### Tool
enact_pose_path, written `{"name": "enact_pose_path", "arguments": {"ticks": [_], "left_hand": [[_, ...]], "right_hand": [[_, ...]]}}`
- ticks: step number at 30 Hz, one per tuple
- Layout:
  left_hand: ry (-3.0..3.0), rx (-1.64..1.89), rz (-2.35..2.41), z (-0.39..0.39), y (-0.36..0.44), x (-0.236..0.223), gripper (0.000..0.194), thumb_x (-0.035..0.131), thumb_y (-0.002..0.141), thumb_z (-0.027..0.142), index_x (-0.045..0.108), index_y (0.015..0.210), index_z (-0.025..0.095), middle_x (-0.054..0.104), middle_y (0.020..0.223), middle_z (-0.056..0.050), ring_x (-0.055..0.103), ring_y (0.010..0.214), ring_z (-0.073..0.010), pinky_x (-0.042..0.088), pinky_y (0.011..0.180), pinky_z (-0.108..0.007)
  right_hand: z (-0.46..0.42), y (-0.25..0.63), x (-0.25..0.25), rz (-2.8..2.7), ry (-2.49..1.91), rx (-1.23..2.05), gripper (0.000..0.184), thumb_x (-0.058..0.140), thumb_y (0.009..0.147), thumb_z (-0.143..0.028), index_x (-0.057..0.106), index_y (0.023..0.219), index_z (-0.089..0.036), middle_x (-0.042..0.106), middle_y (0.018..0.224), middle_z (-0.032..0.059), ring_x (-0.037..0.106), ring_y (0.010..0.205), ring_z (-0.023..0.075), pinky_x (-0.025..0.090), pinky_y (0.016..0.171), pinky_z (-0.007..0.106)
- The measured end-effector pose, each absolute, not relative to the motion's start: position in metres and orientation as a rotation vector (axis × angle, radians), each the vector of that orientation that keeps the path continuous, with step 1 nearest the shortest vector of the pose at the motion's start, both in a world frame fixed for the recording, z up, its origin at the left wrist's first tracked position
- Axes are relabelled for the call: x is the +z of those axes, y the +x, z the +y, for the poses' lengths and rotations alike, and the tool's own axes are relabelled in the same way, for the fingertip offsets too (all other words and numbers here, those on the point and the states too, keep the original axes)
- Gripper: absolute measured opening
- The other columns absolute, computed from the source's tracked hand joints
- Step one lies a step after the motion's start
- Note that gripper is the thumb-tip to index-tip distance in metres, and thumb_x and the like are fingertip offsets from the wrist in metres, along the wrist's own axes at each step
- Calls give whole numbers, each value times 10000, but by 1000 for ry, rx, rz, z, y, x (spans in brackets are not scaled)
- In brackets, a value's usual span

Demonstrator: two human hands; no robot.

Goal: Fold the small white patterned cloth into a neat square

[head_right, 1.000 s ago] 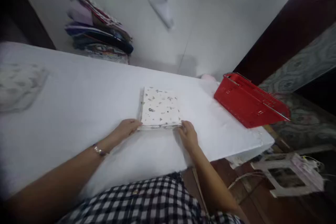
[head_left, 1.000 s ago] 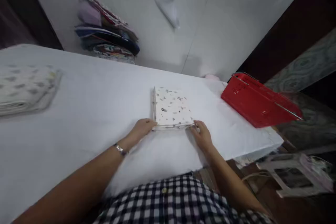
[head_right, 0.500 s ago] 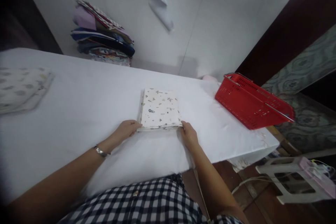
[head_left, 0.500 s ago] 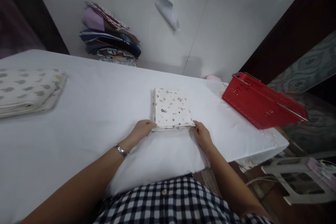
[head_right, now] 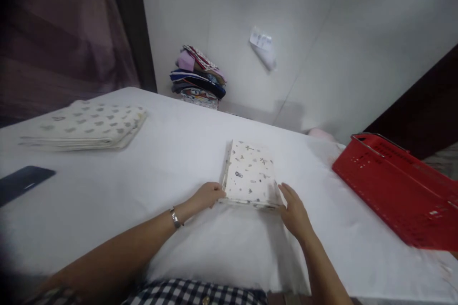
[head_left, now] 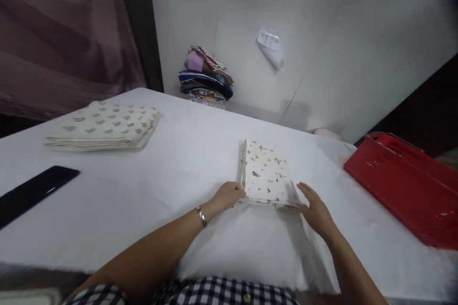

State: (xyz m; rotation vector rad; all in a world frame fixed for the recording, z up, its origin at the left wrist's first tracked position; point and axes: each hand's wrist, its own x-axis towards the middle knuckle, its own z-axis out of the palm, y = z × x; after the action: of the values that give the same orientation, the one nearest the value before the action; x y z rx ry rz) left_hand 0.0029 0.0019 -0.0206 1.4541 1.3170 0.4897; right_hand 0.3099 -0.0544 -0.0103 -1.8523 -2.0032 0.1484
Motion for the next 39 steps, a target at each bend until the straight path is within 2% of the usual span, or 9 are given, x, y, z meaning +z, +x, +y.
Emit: {"name": "enact_pose_path", "arguments": {"ticks": [6,10,16,23,27,34,36,39], "left_hand": [[1461,507,1301,2,2,-24,136,524,684,291,495,617,177,463,408,46,452,406,-102,303,423,-211],[1465,475,1301,2,2,-23,117,517,674,275,512,624,169,463,393,44,440,387,-98,295,411,-207],[1442,463,1301,3,0,-20,85,495,647,242,509,607,167,447,375,48,423,363,-92,281,390,-202],[1485,477,1284,3,1,-23,58,482,626,228,497,595,180,451,382,47,459,371,-106,311,384,-199],[1453,487,1275,4,1,-24,35,483,612,212,488,596,182,451,405,50,472,373,-109,319,378,-199],[1453,445,1259,4,0,-21,37,484,611,214,486,625,180,470,449,45,495,395,-113,340,400,-204],[1461,444,1261,4,0,-21,40,485,611,216,487,625,179,483,474,41,489,397,-108,335,406,-207],[1501,450,1260,3,-1,-21,48,489,623,222,502,625,176,502,504,30,498,453,-110,330,444,-209]], "right_hand": [[15,223,8,-2331,-1562,269,513,348,905,-398,379,1378,-204,317,1464,59,243,1361,214,228,1106,413],[73,178,-3,-2400,-1766,209,562,300,922,-386,308,1408,-103,219,1495,121,143,1386,257,157,1108,445],[97,156,-31,-2391,-1899,189,576,202,945,-419,251,1428,-109,186,1505,107,130,1389,232,116,1107,430],[111,165,-17,-2368,-1792,254,542,252,937,-430,325,1388,-137,257,1482,131,192,1373,247,188,1088,441],[138,159,-15,-2309,-1834,146,532,279,938,-399,300,1395,-127,232,1488,143,161,1380,258,160,1093,458],[150,151,-35,-2333,-1884,150,531,273,945,-397,280,1409,-140,228,1492,126,158,1381,256,136,1099,470],[153,156,-30,-2339,-1862,216,521,260,947,-409,326,1388,-139,271,1478,123,197,1371,253,170,1096,456],[165,165,-14,-2270,-1825,306,463,227,956,-370,454,1307,-170,424,1395,99,340,1311,211,255,1077,381]]}}
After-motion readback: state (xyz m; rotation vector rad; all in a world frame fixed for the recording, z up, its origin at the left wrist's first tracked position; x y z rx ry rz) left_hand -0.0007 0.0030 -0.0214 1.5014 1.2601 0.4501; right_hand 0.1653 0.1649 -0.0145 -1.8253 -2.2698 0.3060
